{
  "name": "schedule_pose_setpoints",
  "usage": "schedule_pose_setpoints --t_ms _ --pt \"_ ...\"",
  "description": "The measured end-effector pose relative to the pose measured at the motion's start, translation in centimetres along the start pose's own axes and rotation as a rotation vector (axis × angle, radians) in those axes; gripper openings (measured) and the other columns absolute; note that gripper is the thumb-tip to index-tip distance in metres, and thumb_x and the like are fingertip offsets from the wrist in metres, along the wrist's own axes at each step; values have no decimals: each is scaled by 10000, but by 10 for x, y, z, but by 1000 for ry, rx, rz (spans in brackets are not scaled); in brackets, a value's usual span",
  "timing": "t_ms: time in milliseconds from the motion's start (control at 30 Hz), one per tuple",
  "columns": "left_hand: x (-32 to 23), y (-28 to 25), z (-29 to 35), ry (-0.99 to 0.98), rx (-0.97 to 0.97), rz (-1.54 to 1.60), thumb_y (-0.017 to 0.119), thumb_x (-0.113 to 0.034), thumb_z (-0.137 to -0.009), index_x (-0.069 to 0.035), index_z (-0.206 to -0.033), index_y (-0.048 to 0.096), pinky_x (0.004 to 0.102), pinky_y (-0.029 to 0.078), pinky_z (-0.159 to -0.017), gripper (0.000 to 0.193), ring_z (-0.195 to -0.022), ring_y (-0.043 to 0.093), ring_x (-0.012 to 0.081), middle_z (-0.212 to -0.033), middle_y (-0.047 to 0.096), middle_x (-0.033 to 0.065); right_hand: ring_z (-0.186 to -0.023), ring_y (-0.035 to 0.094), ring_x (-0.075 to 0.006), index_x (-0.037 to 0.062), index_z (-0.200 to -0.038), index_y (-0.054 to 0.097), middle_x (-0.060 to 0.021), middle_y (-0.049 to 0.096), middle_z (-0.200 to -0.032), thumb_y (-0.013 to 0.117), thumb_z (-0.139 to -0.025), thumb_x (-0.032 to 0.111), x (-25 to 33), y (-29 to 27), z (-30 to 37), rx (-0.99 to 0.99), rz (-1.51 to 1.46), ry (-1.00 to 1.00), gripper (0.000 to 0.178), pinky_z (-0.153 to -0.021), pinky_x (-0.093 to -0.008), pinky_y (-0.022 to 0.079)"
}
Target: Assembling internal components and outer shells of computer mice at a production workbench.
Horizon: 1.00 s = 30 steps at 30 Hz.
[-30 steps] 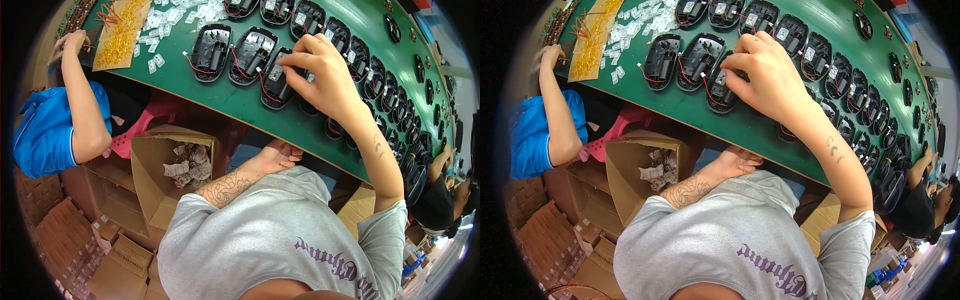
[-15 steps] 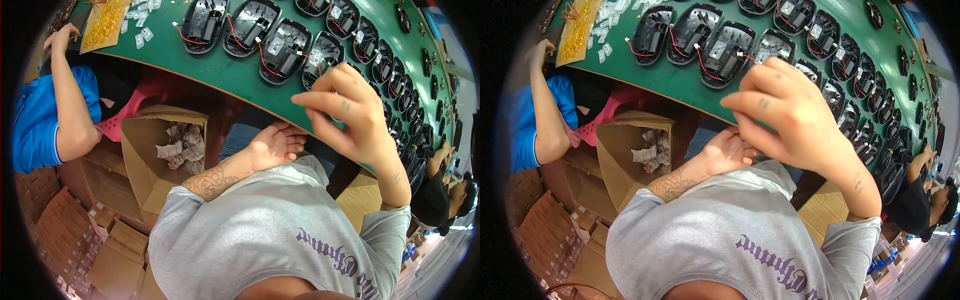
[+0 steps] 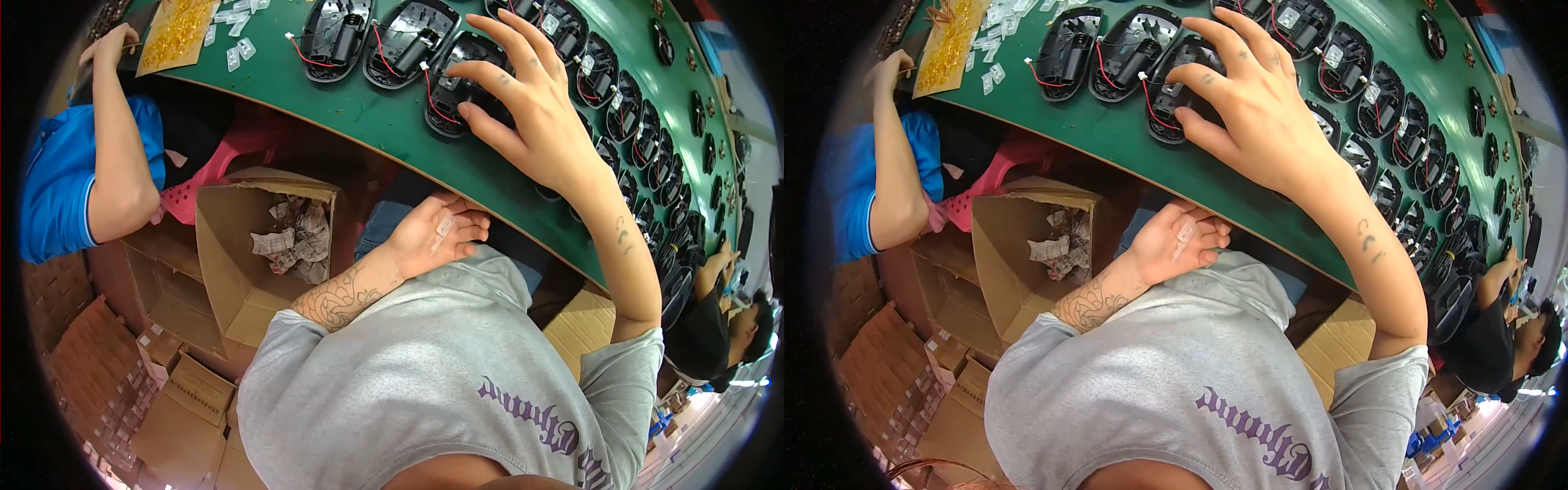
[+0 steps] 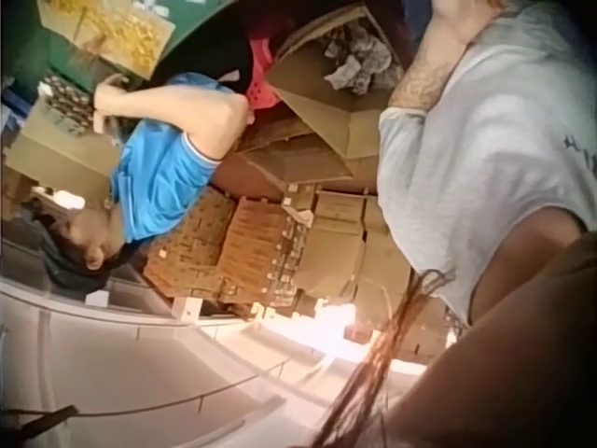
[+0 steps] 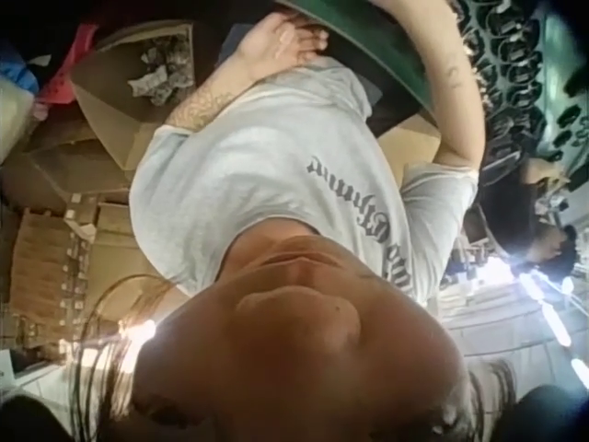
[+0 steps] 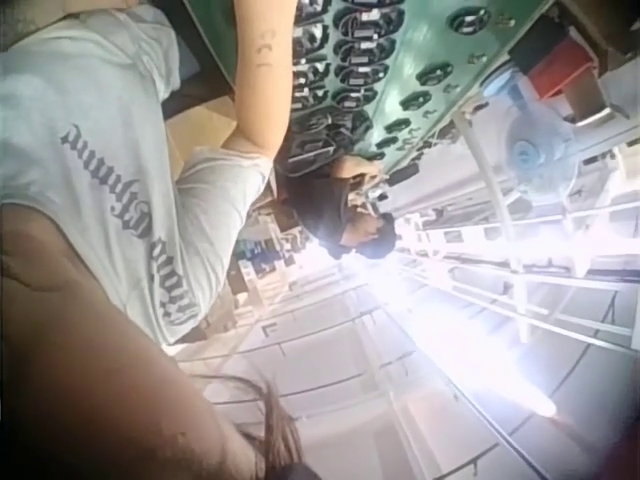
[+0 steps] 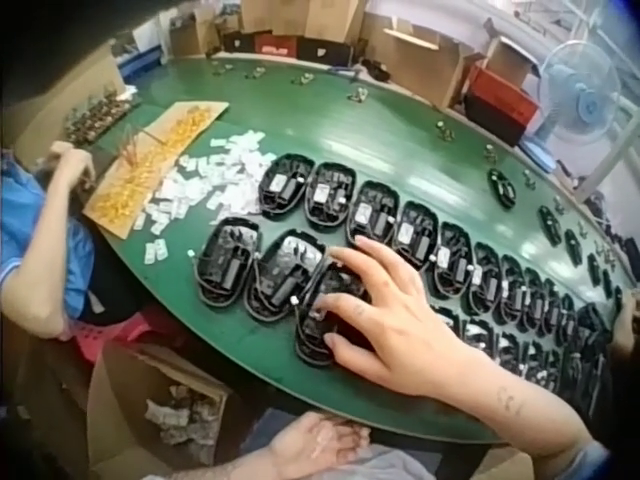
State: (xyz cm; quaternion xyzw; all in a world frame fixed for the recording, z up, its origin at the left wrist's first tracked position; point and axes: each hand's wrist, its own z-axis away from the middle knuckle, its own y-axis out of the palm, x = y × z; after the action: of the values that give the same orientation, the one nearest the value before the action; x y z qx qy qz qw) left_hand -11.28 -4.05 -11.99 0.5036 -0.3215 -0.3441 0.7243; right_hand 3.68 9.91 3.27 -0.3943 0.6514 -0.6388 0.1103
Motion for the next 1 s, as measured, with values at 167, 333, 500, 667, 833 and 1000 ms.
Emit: schedule_pose_setpoints --t_ms 167,333,500,667,833,1000 --pt "0 2 -4 -4 57 43 377 -421 -1026 -32 -1207 579 333 504 -775 474 -969 630 214 -1071 638 99 -1381 286 -456 91 -1168 613 -224 377 -1445 689 -833 248 -4 1 1 -6 -66 4 378 -1107 -555 287" --pt "-4 18 1 -4 7 84 368 -408 -1028 -30 -1218 570 347 507 -810 469 -1001 634 227 -1106 641 109 -916 633 -303 55 -1094 678 -92 655 -973 716 -729 38 4 -4 3 -303 62 -190 367 -769 -382 519" --pt "-1 38 10 40 -197 240 312 -354 -1044 -33 -1196 574 353 503 -884 441 -1076 613 233 -1177 635 107 -863 641 -257 11 -1037 657 -92 636 -984 743 -747 140 47 -2 61 295 -348 -244 329 -731 -365 532" --pt "3 31 11 -59 100 333 282 -285 -1050 -29 -1183 574 364 494 -943 411 -1059 622 209 -1173 647 96 -843 637 -237 15 -996 667 -82 608 -926 736 -727 146 53 41 93 268 -298 -196 307 -704 -362 528" --pt "8 24 8 -18 -59 228 290 -277 -1052 -49 -1183 581 355 509 -914 392 -1025 636 198 -1146 654 88 -847 620 -227 39 -912 657 -64 585 -948 690 -704 141 49 59 107 150 -299 -182 234 -727 -359 509" --pt "11 26 7 20 -104 46 308 -325 -1055 -56 -1171 561 308 474 -784 387 -918 591 151 -1062 630 59 -851 626 -220 56 -943 694 -48 619 -965 726 -665 108 40 33 97 84 -264 -241 284 -688 -339 488"
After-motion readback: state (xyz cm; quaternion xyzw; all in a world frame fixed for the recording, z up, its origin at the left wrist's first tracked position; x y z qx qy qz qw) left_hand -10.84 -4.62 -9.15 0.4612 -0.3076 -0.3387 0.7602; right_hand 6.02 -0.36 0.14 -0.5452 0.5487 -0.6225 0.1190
